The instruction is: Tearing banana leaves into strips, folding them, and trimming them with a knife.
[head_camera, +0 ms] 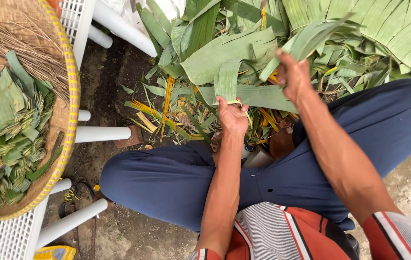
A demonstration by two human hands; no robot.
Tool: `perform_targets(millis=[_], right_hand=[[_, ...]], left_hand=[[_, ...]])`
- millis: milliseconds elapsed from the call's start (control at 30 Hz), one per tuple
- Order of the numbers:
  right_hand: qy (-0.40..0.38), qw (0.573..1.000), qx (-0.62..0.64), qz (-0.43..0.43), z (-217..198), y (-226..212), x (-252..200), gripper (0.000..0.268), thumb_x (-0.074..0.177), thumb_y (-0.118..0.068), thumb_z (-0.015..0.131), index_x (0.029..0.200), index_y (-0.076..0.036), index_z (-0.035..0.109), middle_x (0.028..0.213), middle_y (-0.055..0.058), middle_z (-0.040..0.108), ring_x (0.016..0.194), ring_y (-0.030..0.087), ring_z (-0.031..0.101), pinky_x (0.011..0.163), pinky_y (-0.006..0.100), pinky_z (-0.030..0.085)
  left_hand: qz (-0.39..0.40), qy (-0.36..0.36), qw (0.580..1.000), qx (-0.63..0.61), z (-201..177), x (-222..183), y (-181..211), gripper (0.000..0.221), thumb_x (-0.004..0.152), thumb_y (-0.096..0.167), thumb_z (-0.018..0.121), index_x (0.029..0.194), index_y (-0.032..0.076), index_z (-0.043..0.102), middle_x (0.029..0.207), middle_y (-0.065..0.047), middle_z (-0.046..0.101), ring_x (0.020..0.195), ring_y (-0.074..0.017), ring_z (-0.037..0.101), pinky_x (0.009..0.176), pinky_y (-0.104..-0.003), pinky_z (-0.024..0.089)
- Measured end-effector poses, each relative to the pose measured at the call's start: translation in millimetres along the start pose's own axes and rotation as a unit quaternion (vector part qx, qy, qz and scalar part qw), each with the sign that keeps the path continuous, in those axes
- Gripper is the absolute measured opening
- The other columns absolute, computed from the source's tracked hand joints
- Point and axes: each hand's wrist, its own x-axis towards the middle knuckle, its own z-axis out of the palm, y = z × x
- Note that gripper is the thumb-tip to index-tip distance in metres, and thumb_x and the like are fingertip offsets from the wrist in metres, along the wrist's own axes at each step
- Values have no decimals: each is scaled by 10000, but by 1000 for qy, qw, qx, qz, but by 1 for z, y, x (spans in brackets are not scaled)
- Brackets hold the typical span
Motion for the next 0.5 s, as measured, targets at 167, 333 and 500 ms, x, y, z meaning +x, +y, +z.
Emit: perform_targets(millis=[167, 333, 500], right_hand=[[-73, 996, 9, 52, 15, 37, -19, 221, 946, -278, 755, 813, -107, 711, 588, 3, 567, 415, 86, 440, 410, 266, 443], [-91, 993, 69, -18, 27, 40, -35, 246, 993, -193, 735, 796, -86, 635, 663, 27, 586, 456, 90, 516, 424, 262, 471], [-47, 970, -96, -220, 32, 89, -74, 348, 1118, -231, 498, 1004, 57, 657, 933, 289, 685, 872, 335, 686, 897, 513, 516]], left_hand=[[11, 57, 998, 7, -7, 1, -11, 423, 998, 648, 511, 1110, 246, 442, 924, -43, 484, 795, -180, 505, 523, -247, 378], [18, 88, 996, 0, 3, -1, -11, 384, 1024, 616, 485, 1106, 252, 394, 891, -34, 454, 763, -176, 478, 551, -256, 371], [37, 224, 972, 56, -51, 42, -47, 832, 931, 634, 710, 1526, 172, 357, 1053, -160, 407, 885, -258, 505, 545, -323, 548]])
